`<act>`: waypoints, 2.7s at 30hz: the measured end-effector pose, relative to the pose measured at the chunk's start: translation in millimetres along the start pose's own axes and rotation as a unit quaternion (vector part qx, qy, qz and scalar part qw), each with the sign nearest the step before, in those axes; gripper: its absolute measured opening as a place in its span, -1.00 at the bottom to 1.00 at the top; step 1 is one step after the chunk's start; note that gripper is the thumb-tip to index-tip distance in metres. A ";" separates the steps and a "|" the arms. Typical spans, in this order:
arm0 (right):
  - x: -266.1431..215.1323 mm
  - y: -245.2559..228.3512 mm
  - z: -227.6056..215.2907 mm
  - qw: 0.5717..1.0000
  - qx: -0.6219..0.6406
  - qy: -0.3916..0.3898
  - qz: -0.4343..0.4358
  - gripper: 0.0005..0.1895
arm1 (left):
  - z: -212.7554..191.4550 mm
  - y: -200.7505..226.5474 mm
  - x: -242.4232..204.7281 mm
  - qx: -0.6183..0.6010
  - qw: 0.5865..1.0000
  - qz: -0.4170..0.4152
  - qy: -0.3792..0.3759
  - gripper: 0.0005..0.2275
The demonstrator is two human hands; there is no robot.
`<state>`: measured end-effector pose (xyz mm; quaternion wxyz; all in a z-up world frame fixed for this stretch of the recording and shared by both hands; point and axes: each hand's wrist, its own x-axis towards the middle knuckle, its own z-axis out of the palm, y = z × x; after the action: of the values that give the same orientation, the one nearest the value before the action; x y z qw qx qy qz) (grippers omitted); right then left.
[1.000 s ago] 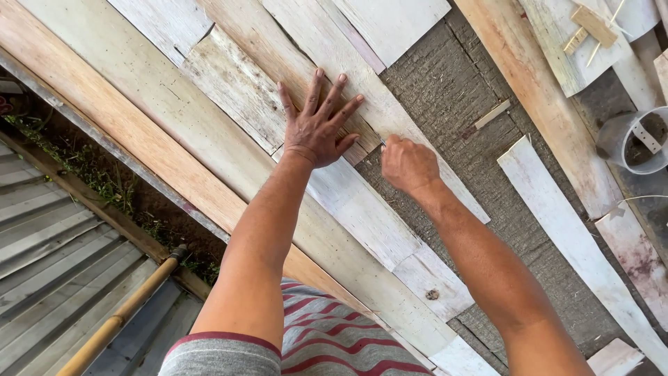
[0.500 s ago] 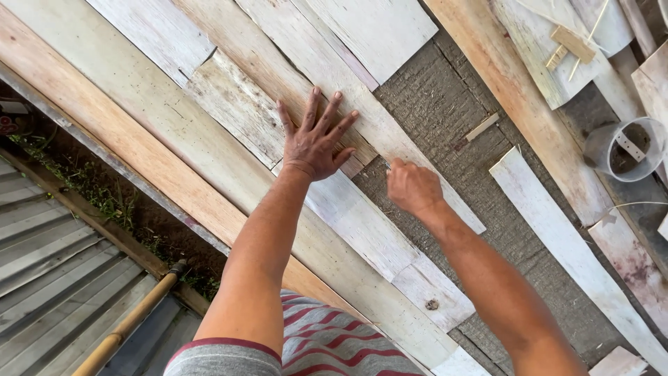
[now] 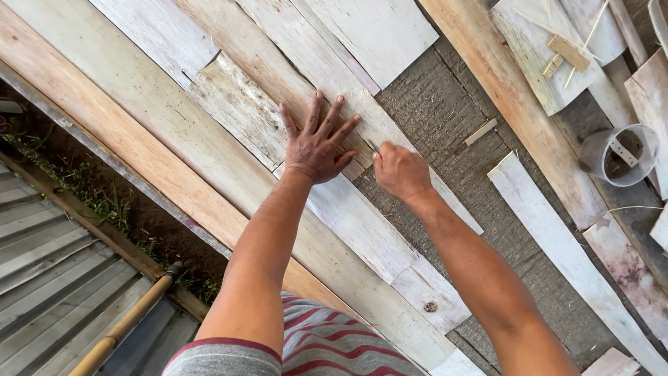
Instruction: Arranging and cutting thin wood strips to create a patterned wooden panel on a workbench.
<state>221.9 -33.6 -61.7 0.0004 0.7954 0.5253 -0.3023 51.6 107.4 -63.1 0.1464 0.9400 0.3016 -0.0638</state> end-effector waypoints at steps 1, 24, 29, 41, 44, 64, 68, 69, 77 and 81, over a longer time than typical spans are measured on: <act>-0.6 -0.6 -4.5 1.000 0.000 -0.001 -0.001 -0.62 | 0.3 0.3 -0.2 0.000 1.000 -0.001 0.000 -0.37; -65.4 -3.1 23.0 0.939 0.223 0.174 0.195 -0.76 | 1.5 -1.8 1.0 -0.009 1.000 0.015 0.002 -0.38; -108.6 -39.6 51.5 0.873 0.312 0.200 0.316 -0.75 | 8.3 -2.6 0.4 0.007 0.999 0.029 -0.017 -0.35; -176.7 -132.0 107.6 0.659 0.477 0.279 0.511 -0.77 | 16.0 -8.7 2.6 0.022 0.998 0.037 -0.042 -0.37; -193.4 -158.6 117.6 0.582 0.500 0.307 0.562 -0.77 | 4.0 -1.2 2.8 0.033 0.998 0.029 -0.045 -0.38; -237.6 -220.6 171.2 0.440 0.376 0.427 0.695 -0.61 | 15.3 -37.2 9.6 0.013 0.997 0.060 -0.048 -0.36; -169.0 -168.5 154.6 0.626 0.296 0.473 0.545 -0.55 | -16.1 -47.6 3.8 0.012 0.992 0.104 -0.073 -0.40; -150.4 -161.6 143.2 0.666 0.293 0.460 0.509 -0.53 | -24.2 -52.5 3.7 0.028 0.989 0.115 -0.086 -0.38; -45.2 -130.6 52.4 0.836 0.244 0.336 0.359 -0.40 | -59.5 -92.3 36.6 0.092 0.980 0.128 -0.123 -0.41; -18.4 -122.4 23.5 0.869 0.230 0.290 0.329 -0.22 | -54.5 -106.4 55.5 0.108 0.970 0.170 -0.134 -0.37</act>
<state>103.4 -1.7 -33.2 -0.2353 0.9516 0.1253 -0.1528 36.0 237.4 -48.2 0.0920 0.9705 0.1064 -0.1961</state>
